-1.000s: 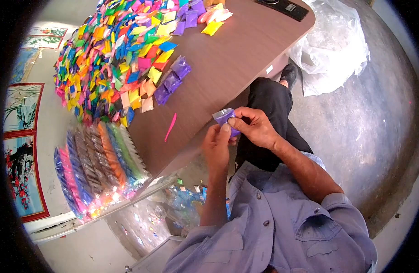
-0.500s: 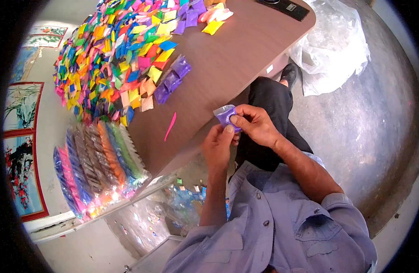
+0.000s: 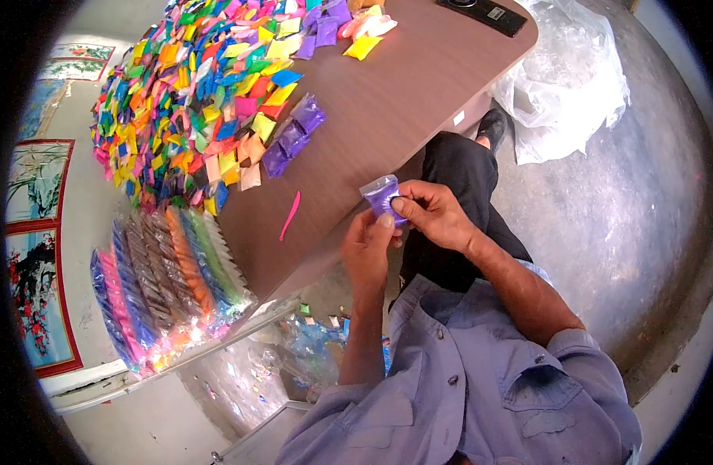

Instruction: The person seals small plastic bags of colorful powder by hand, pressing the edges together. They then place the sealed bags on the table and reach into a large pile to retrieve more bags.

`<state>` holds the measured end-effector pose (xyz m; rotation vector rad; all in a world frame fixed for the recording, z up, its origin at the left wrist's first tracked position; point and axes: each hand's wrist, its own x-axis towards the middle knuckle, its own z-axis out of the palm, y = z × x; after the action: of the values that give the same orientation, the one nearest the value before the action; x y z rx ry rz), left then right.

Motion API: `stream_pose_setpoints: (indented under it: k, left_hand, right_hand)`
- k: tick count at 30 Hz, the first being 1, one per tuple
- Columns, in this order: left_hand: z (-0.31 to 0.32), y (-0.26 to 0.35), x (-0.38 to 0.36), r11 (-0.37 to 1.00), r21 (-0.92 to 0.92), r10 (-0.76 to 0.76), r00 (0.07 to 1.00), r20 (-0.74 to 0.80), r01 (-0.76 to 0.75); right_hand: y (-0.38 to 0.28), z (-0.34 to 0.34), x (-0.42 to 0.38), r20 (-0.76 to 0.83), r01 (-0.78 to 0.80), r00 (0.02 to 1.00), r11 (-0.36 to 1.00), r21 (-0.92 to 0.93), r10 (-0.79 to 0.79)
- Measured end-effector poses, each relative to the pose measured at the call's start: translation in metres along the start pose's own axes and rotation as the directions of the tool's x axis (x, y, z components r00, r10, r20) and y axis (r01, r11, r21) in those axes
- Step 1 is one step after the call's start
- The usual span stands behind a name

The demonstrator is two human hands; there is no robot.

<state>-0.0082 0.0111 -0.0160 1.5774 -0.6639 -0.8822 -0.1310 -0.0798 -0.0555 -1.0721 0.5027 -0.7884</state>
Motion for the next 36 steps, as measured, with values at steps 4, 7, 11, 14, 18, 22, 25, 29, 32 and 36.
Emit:
stream_pose_setpoints:
  k: [4,7,11,14,18,22,25,29,32,36]
  left_hand:
    - [-0.01,-0.011,0.006,0.995,-0.091,-0.027,0.999,0.023,0.029]
    - [-0.014,-0.011,0.008,0.998,-0.038,0.054,0.997,0.047,-0.052]
    - [-0.011,0.0,0.005,0.994,0.05,0.096,0.992,0.077,-0.1]
    - [-0.009,0.001,0.003,0.998,0.062,0.017,0.997,0.07,-0.021]
    - [-0.006,0.003,0.003,0.999,0.05,-0.013,1.0,-0.026,0.014]
    - [-0.012,-0.005,0.009,0.996,-0.015,0.088,0.995,0.036,-0.088]
    - [-0.009,-0.001,0.01,0.987,-0.005,0.158,0.984,0.078,-0.158]
    - [-0.004,0.01,0.018,0.994,0.047,0.097,0.988,0.121,-0.103]
    - [0.014,0.034,0.025,0.996,-0.07,0.072,0.987,0.145,-0.062]
    - [0.025,0.052,0.046,0.994,-0.095,0.076,0.978,0.193,-0.058]
  right_hand:
    - [-0.009,0.002,-0.001,0.039,-0.035,0.999,0.997,0.064,0.033]
    - [-0.01,0.007,-0.001,0.029,-0.022,0.999,0.998,0.058,0.02]
    - [-0.002,0.001,0.001,-0.002,-0.065,0.998,0.997,0.031,0.065]
    - [-0.01,0.001,0.0,0.007,-0.066,0.998,0.997,0.027,0.066]
    - [-0.002,0.002,-0.001,0.038,0.014,0.999,0.999,-0.047,-0.012]
    - [-0.004,0.003,-0.001,0.02,0.001,1.0,0.999,-0.033,-0.001]
    - [-0.005,0.002,0.0,-0.011,-0.028,1.0,0.999,-0.031,0.028]
    - [-0.019,-0.001,0.002,-0.076,-0.078,0.994,0.997,0.03,0.08]
    - [-0.033,-0.004,0.011,-0.11,-0.063,0.991,0.991,0.116,0.076]
    - [-0.054,-0.012,0.029,-0.138,-0.008,0.99,1.0,-0.006,0.008]
